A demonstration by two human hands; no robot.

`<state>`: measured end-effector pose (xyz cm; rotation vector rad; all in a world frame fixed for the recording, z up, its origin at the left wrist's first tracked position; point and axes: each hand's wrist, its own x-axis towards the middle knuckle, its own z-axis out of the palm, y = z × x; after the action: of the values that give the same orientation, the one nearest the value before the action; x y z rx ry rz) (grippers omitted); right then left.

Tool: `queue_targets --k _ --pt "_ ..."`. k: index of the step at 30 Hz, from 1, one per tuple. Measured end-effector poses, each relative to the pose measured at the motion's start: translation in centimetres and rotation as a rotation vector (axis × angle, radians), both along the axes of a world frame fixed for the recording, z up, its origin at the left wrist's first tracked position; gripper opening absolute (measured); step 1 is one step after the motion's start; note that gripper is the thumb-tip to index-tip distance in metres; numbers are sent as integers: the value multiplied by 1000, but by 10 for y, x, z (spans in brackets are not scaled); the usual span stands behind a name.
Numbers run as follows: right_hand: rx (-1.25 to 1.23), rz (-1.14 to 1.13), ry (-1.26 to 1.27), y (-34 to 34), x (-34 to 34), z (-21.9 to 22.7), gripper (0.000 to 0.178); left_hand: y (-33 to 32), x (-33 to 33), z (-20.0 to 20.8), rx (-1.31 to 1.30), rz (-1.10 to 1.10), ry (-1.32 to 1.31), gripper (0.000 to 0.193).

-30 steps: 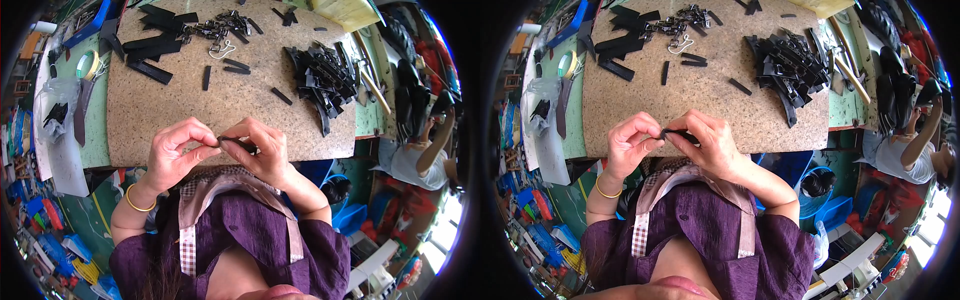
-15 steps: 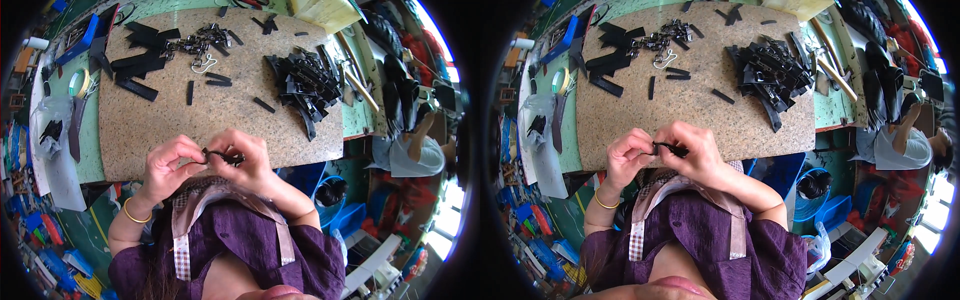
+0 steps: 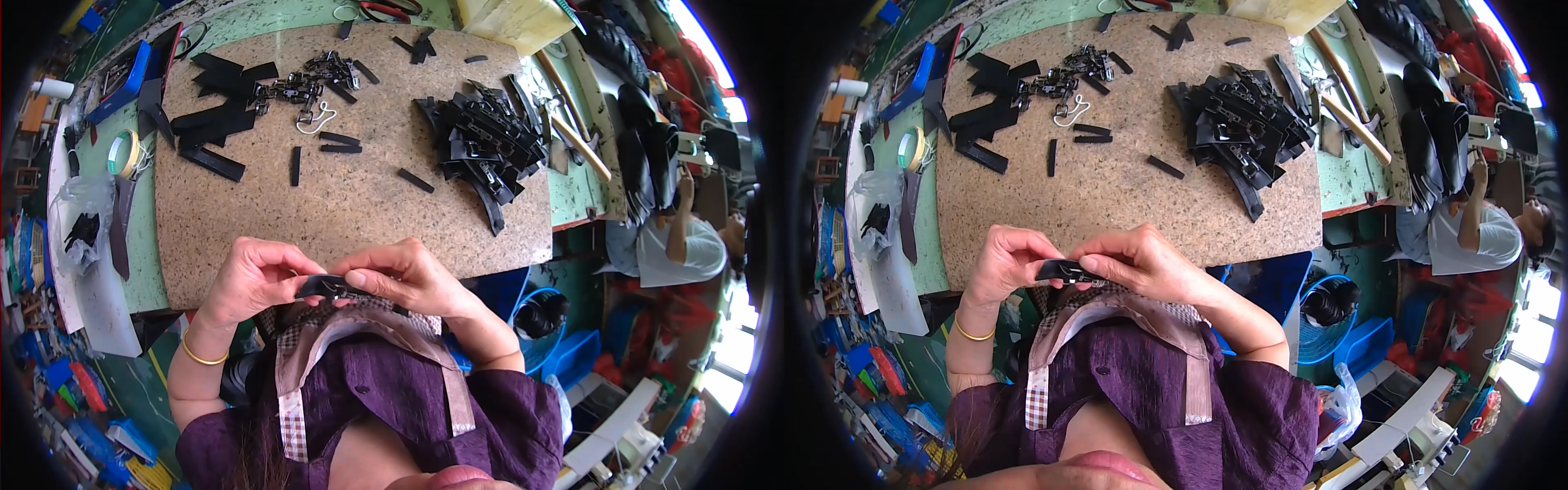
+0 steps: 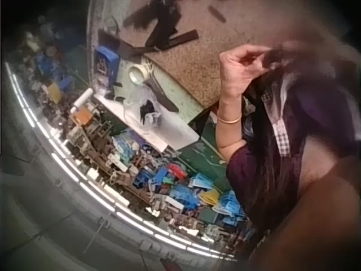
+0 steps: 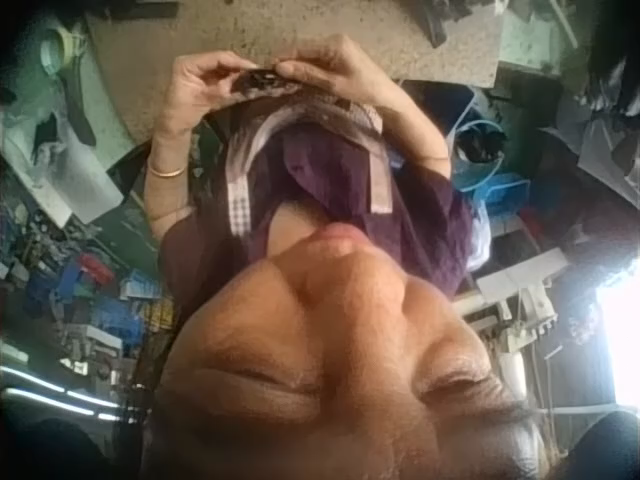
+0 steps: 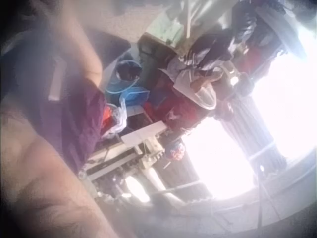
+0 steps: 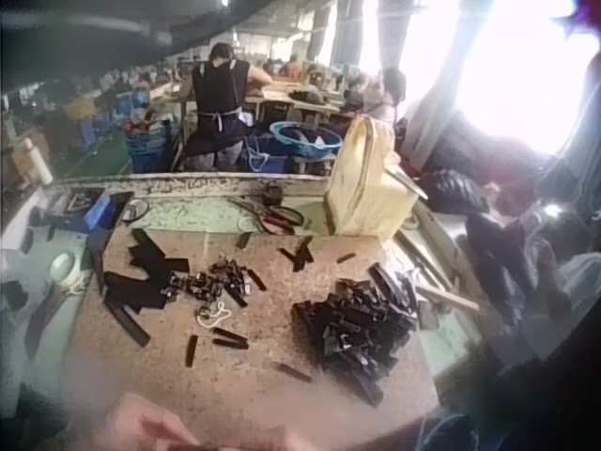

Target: The person attaches metal buckles to black leather straps by hand, then checks their alignment.

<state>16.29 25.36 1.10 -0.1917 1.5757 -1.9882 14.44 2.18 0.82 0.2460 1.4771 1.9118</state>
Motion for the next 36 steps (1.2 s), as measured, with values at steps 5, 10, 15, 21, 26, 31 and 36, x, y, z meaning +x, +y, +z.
queue_targets --k 5,10,15,21,26,31,36 --pt "300 128 374 10 0 2 16 2 1 -1 -174 80 215 12" --pt "403 95 557 6 1 2 18 1 1 0 -218 124 64 10" --pt "260 82 708 -5 -11 13 20 11 0 3 -61 93 48 11" --pt "415 93 870 -1 -3 17 19 15 8 3 -16 64 171 17" --pt "447 -123 777 -17 6 17 15 15 3 -4 29 115 97 18" --pt "205 83 771 32 14 -6 26 31 30 -2 516 71 -347 13" --pt "450 -171 758 61 5 4 28 44 26 -21 589 151 -321 21"
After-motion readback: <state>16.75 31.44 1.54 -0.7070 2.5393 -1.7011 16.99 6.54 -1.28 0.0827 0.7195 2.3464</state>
